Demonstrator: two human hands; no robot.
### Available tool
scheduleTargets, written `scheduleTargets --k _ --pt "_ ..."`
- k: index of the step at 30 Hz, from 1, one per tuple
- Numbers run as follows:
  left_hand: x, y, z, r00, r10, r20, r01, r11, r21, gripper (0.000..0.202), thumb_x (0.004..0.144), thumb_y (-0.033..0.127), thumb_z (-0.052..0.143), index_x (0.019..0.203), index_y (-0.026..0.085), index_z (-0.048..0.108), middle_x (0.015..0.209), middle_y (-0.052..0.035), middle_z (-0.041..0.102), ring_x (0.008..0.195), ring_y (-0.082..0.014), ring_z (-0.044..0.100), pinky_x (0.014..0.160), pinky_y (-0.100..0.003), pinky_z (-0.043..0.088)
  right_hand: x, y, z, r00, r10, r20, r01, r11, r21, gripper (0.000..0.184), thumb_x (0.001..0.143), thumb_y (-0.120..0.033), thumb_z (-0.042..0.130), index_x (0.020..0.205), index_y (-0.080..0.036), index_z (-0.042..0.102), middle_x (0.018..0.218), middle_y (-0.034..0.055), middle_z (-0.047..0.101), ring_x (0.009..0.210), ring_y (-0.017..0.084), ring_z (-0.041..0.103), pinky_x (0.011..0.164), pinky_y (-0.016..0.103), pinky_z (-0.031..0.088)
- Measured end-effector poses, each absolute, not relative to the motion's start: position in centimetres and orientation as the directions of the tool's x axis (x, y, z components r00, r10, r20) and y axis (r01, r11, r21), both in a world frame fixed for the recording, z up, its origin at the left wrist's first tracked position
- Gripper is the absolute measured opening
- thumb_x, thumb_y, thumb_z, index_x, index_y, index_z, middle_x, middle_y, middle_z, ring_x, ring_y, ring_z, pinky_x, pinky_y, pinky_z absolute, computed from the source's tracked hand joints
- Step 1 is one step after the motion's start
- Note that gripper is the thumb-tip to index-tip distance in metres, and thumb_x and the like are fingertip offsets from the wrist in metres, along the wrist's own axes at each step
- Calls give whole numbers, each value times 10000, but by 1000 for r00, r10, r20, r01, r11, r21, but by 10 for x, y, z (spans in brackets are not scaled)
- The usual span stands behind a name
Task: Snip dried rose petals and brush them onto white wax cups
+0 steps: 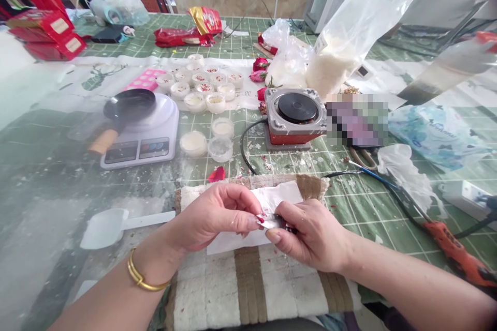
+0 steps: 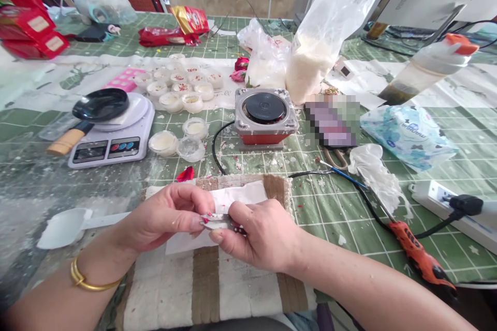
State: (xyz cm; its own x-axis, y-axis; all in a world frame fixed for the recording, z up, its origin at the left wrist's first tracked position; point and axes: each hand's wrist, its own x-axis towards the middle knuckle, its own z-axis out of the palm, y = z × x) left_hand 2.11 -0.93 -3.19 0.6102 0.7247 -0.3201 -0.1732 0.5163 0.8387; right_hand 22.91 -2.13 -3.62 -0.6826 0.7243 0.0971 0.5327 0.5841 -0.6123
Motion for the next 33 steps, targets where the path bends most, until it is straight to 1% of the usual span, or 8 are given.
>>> scheduleTargets --k 3,10,15,19,25,33 --pt "21 -9 -32 606 728 -319 -182 518 836 84 640 166 728 696 152 667 624 10 588 552 -76 501 538 -210 383 229 -22 -36 -679 729 87 543 579 -608 309 896 -431 362 681 -211 340 525 -37 502 430 80 399 441 224 211" --pt "21 -9 -31 598 725 -342 -182 539 823 118 629 172 740 689 134 646 608 13 592 535 -66 501 518 -188 387 229 -20 -36 -680 728 84 550 583 -598 321 901 -436 358 676 -209 336 518 -41 494 428 77 383 444 230 204" --pt "20 -9 -31 599 725 -339 -182 536 824 117 629 175 738 679 132 641 614 10 593 536 -69 506 519 -193 397 229 -20 -38 -685 725 74 563 591 -578 327 906 -436 349 671 -209 332 508 -42 469 425 77 389 448 226 197" --pt "20 -9 -31 594 733 -330 -178 520 836 120 625 176 738 672 133 637 617 9 593 537 -72 506 517 -195 402 230 -20 -37 -690 720 80 561 601 -570 328 913 -431 337 673 -207 342 513 -37 480 432 78 392 450 223 201" --pt "20 -9 -30 576 750 -325 -184 506 843 106 625 157 736 659 134 638 591 15 596 530 -71 513 517 -193 405 229 -19 -35 -688 720 88 560 605 -567 330 914 -430 324 669 -209 341 501 -44 439 428 80 352 445 227 199" --pt "20 -8 -31 563 743 -361 -202 547 812 106 601 127 748 652 134 656 597 6 636 496 -62 528 475 -170 407 230 -18 -35 -678 731 68 563 577 -592 313 907 -423 339 675 -213 319 515 -52 407 436 79 322 449 227 195"
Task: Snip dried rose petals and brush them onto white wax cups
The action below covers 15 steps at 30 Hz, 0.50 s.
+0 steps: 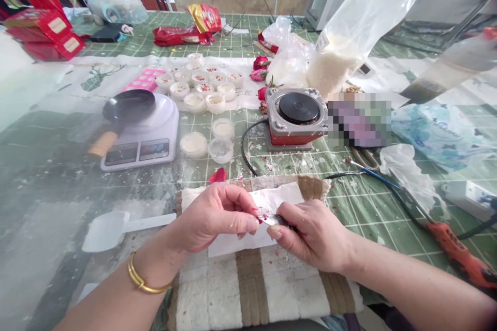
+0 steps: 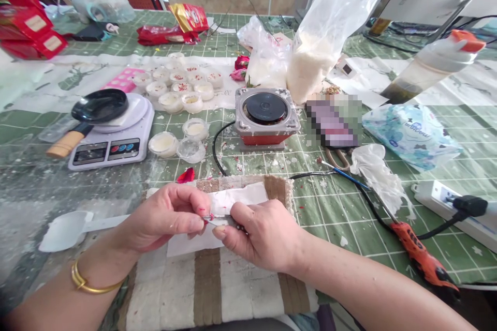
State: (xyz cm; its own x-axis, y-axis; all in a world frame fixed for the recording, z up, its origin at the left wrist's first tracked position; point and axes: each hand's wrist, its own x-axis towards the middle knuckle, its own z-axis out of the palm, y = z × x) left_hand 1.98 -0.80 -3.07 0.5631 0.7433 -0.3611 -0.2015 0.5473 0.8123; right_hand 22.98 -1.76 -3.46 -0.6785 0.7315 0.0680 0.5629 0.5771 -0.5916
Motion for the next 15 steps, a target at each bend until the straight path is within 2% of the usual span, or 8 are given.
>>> scheduleTargets --k 4,9,15 --pt "20 -8 -31 554 754 -352 -220 540 812 98 613 124 744 657 135 657 611 3 642 502 -63 532 470 -167 414 229 -17 -33 -664 743 82 554 563 -613 305 885 -428 366 673 -218 305 505 -57 392 428 79 304 441 231 193" --pt "19 -9 -31 540 769 -344 -192 510 839 95 626 140 745 667 131 659 600 8 630 517 -61 529 490 -166 419 229 -19 -33 -681 732 16 552 528 -645 303 881 -444 369 691 -210 336 533 -38 472 435 79 354 446 223 213" --pt "18 -9 -29 528 769 -360 -123 489 863 86 626 127 741 665 118 664 616 4 625 550 -60 533 498 -152 412 230 -18 -33 -685 729 4 569 538 -622 314 891 -436 353 675 -216 297 517 -50 408 444 80 308 454 227 195"
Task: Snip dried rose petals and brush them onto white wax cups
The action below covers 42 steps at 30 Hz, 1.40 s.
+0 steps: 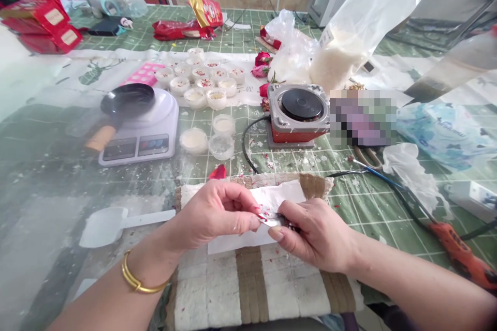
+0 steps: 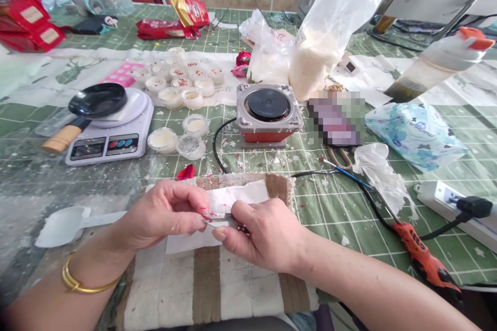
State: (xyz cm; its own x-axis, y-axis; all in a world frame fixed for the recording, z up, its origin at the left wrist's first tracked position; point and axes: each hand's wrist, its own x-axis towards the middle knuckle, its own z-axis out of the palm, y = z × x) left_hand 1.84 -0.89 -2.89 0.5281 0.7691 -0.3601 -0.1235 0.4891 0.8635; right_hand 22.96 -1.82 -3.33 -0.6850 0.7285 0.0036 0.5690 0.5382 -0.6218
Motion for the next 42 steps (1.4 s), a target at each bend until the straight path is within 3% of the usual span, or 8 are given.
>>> scheduleTargets --k 13,25,35,42 --pt "17 -9 -31 549 773 -318 -130 454 881 103 635 138 744 669 129 647 645 17 597 572 -52 511 510 -155 391 230 -18 -35 -690 724 4 588 563 -581 336 907 -438 326 664 -206 323 523 -45 418 453 74 303 450 229 195" --pt "17 -8 -34 594 789 -158 -257 372 892 67 694 115 698 730 171 692 706 9 608 672 -84 541 620 -207 420 232 -18 -35 -693 703 157 498 625 -602 290 877 -419 386 686 -215 305 524 -62 376 442 75 280 439 221 193" --pt "19 -10 -36 589 779 -215 -225 414 882 76 680 158 712 725 159 652 671 13 575 610 -79 516 574 -209 404 232 -19 -35 -690 714 122 530 612 -587 309 897 -416 371 677 -219 280 524 -65 359 452 80 275 445 232 178" --pt "18 -10 -35 612 749 -253 -141 419 897 108 705 175 685 740 148 586 689 11 558 603 -74 492 552 -201 381 231 -20 -37 -694 718 49 557 579 -596 323 904 -441 350 680 -211 317 534 -34 497 444 80 378 449 224 202"
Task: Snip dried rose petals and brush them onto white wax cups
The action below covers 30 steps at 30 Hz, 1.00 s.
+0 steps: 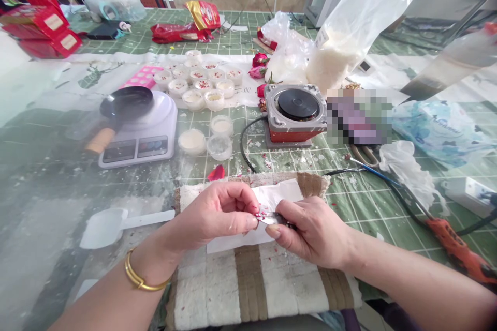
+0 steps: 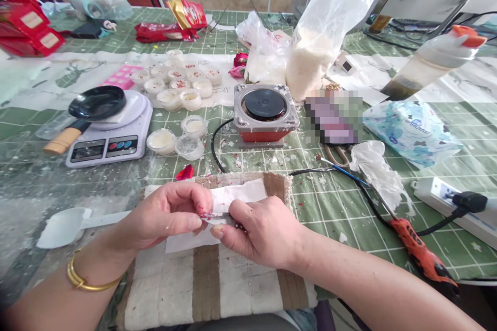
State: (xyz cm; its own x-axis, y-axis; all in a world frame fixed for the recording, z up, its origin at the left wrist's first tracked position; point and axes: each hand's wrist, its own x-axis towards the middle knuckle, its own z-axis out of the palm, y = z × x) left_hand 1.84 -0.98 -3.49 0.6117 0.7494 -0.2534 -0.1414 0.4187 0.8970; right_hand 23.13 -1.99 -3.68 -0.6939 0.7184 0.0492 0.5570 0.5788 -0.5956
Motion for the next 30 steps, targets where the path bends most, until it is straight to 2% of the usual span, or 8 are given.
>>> scheduleTargets --k 12,19,30 --pt "18 -11 -36 605 774 -187 -218 387 896 61 699 131 678 721 157 628 715 7 554 613 -76 496 566 -211 388 231 -19 -34 -693 720 44 581 593 -557 328 910 -430 323 667 -208 330 522 -35 471 436 80 355 452 229 201" --pt "18 -10 -35 596 787 -159 -266 381 886 54 709 124 680 733 164 651 739 3 588 593 -77 533 568 -219 423 230 -18 -33 -677 726 117 556 610 -565 310 879 -435 366 667 -217 307 499 -65 351 430 75 295 433 223 183" --pt "21 -10 -36 607 775 -178 -227 384 895 51 689 149 706 716 158 663 677 0 589 624 -89 520 591 -222 414 232 -20 -36 -693 710 120 547 628 -553 313 901 -427 345 673 -215 324 514 -55 402 434 78 310 440 227 199"
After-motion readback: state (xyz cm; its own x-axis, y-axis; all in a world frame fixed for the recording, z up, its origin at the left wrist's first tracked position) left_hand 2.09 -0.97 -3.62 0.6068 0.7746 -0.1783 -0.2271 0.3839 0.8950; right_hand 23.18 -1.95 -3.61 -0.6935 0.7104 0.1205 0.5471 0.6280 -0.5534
